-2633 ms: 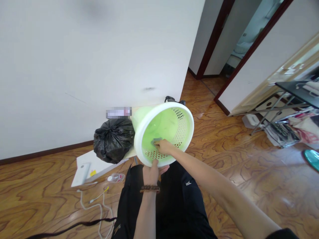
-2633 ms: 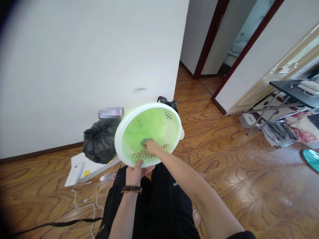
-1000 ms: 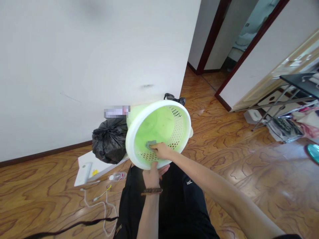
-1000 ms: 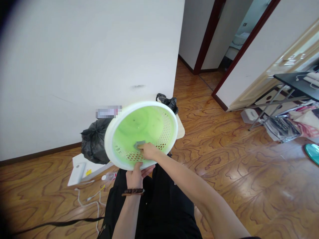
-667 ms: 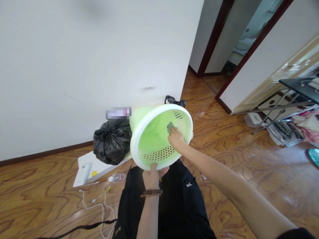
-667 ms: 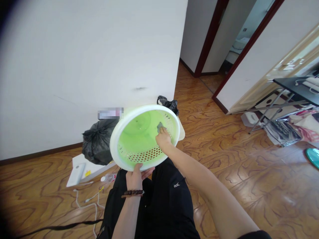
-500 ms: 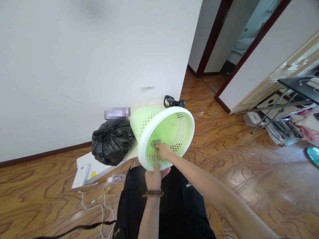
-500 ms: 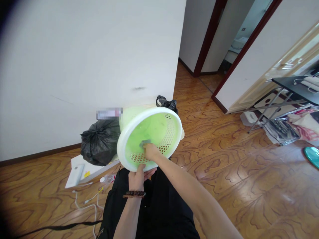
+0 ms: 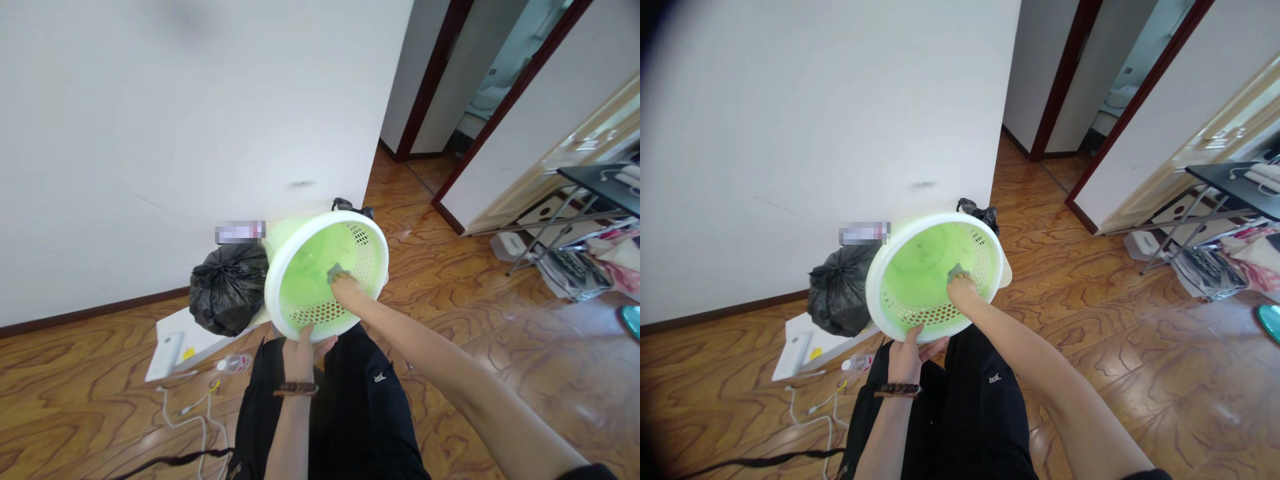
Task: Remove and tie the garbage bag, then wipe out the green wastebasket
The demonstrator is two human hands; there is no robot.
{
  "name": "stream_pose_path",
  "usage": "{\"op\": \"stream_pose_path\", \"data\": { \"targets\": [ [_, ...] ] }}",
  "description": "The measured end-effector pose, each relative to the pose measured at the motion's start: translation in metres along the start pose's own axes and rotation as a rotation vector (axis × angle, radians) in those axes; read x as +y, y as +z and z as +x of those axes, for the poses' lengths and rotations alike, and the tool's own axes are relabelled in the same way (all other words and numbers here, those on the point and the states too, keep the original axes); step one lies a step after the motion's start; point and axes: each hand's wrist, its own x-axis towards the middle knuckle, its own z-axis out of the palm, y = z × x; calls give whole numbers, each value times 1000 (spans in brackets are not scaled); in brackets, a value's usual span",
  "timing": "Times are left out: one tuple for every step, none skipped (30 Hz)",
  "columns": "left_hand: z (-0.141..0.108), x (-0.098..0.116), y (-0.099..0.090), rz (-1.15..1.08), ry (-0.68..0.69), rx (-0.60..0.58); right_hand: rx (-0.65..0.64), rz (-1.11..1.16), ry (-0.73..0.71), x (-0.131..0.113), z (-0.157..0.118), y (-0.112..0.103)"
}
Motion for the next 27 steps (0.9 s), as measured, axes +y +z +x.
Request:
{"op": "stream_pose_path", "data": {
  "targets": [
    [1, 3, -1, 8, -13, -3, 6, -16, -5, -3, 0, 1],
    [2, 7, -3, 21, -31, -11, 10, -29, -7, -6, -1, 2],
    [2, 12, -6, 39, -49, -20, 13, -35, -9, -8, -1, 3],
    [2, 20, -10, 67, -79, -31, 9, -35, -12, -9, -1, 3],
    [1, 28, -13, 107, -106, -44, 4, -33, -20, -9, -1, 2],
    [1, 36, -16, 150, -109, -41, -2, -33, -28, -8, -1, 1],
    [0, 43, -18, 187, -80, -18, -7, -34, -34, -8, -1, 1],
    [-2, 48, -19, 221, -33, 24, -9, -38, -37, -8, -1, 0],
    [-3, 52, -19, 248, -2, 44, -13, -45, -35, -8, -1, 0],
    [-5, 52, -18, 257, 16, 52, -14, -56, -27, -8, -1, -1],
    [-7, 51, -15, 249, 21, 50, -14, -67, -15, -9, 0, -1],
    [-8, 49, -13, 227, 8, 38, -17, -79, -6, -9, 1, -1],
    [-10, 47, -11, 209, -13, 30, -24, -89, -2, -10, 1, -1],
    [-11, 45, -10, 209, -49, 23, -32, -95, -3, -9, 2, -2],
    [-11, 45, -11, 225, -83, 21, -41, -97, -6, -8, 3, -2],
    [-11, 45, -13, 243, -107, 25, -53, -95, -11, -7, 3, -2],
    [-11, 47, -15, 261, -120, 27, -62, -89, -14, -5, 3, -2],
    [-10, 50, -18, 265, -115, 30, -63, -79, -12, -3, 3, -2],
    [-10, 51, -20, 263, -106, 31, -56, -63, -5, -2, 3, -1],
    [-9, 52, -21, 259, -94, 27, -50, -32, 3, -3, 3, 1],
    [-9, 50, -21, 245, -82, 24, -48, 10, 10, -5, 3, 2],
    [-8, 46, -19, 224, -78, 13, -54, 57, 14, -9, 3, 4],
    [-8, 40, -16, 190, -75, -10, -69, 104, 12, -15, 4, 6],
    [-8, 34, -13, 153, -93, -48, -90, 144, 3, -22, 5, 8],
    [-8, 28, -10, 127, -111, -75, -102, 182, -16, -30, 6, 9],
    [-7, 22, -8, 119, -133, -101, -101, 214, -40, -37, 7, 11],
    [-6, 19, -7, 134, -134, -103, -91, 242, -68, -43, 7, 12]
  ]
}}
